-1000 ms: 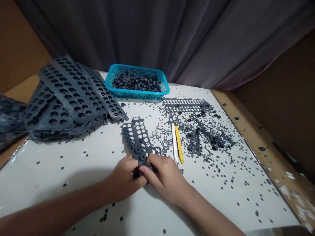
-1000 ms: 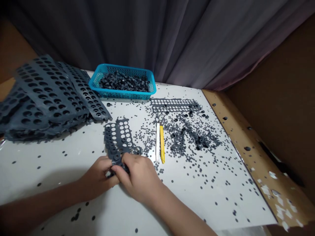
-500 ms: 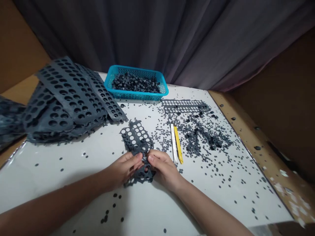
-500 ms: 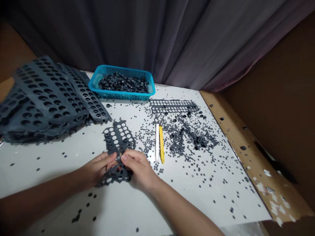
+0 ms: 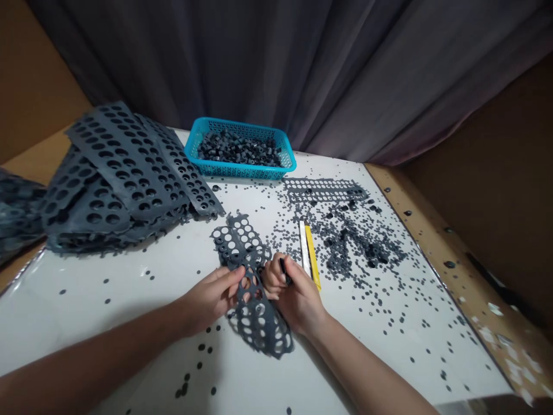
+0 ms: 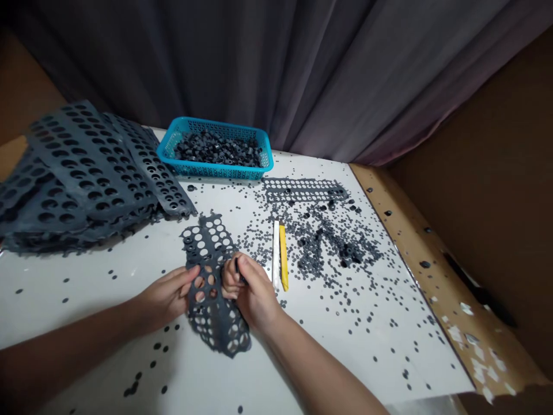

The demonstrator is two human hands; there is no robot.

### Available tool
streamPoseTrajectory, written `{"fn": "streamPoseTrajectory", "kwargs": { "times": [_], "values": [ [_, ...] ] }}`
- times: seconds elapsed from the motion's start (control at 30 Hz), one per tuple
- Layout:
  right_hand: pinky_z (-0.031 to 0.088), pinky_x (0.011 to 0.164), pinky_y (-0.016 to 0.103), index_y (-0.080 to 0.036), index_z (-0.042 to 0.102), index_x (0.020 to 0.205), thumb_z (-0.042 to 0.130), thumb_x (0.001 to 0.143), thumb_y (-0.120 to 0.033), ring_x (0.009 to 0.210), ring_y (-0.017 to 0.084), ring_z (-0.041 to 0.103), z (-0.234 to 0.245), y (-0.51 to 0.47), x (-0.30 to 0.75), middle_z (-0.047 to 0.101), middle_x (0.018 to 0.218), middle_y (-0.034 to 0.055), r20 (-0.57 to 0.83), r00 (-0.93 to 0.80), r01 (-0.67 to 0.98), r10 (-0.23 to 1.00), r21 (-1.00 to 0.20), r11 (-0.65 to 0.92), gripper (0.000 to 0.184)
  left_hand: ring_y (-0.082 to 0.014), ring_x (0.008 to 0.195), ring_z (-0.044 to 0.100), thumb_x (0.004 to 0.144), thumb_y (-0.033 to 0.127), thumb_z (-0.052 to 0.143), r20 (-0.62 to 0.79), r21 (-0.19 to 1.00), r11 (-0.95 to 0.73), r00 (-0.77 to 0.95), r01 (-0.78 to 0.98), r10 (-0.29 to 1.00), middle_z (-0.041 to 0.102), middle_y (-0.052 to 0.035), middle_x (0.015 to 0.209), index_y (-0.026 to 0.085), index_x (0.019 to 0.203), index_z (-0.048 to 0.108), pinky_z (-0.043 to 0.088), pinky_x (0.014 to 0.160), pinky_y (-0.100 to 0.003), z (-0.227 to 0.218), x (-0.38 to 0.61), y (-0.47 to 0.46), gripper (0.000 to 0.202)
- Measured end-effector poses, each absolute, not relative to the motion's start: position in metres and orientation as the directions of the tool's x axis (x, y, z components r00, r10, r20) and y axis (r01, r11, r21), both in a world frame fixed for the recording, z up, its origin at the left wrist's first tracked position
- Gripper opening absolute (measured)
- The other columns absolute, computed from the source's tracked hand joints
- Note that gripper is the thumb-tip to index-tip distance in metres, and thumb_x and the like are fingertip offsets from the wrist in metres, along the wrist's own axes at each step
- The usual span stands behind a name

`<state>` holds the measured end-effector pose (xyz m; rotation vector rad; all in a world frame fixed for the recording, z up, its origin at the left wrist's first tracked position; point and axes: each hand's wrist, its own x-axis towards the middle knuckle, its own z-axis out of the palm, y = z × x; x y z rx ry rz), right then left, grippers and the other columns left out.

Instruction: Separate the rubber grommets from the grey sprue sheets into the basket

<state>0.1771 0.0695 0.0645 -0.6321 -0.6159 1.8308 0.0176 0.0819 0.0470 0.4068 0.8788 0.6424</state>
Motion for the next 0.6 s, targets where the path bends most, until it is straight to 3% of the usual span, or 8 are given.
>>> {"fn": "streamPoseTrajectory", "kwargs": {
  "times": [0.27,0.43,0.6],
  "values": [
    [0.013,0.044,0.021,-0.016,0.043,0.061,0.052,0.083,-0.052,0.046,0.007,0.016,0.070,0.071,0.184,0.024,0.054,-0.0060,-0.121,-0.398,-0.696,0.909,-0.605,-0.386,0.043,-0.0087,0.047,0.042,0.072,0.036,0.069,-0.636,0.493,0.806,0.495,-0.329,0.592,0.042,0.0038,0.047,0.017,0.047,0.041,0.042,0.058,-0.022,0.048,0.017,0.082,0.042],
    [0.012,0.044,0.021,-0.016,0.042,0.061,0.051,0.083,-0.053,0.045,0.007,0.013,0.075,0.073,0.185,0.025,0.054,-0.0064,-0.160,-0.447,-0.716,0.880,-0.525,-0.459,0.043,-0.0108,0.051,0.050,0.077,0.025,0.065,-0.711,0.404,0.838,0.451,-0.366,0.540,0.049,0.0020,0.051,0.015,0.055,0.052,0.042,0.058,-0.022,0.057,0.020,0.085,0.027],
    [0.014,0.045,0.020,-0.017,0.040,0.062,0.046,0.085,-0.053,0.045,0.007,0.013,0.078,0.071,0.186,0.024,0.054,-0.0064,-0.163,-0.508,-0.719,0.845,-0.459,-0.521,0.043,-0.0131,0.059,0.056,0.077,0.024,0.065,-0.653,0.406,0.829,0.512,-0.385,0.558,0.059,-0.0014,0.059,0.013,0.063,0.058,0.045,0.062,-0.024,0.058,0.021,0.087,0.019]
  ]
}}
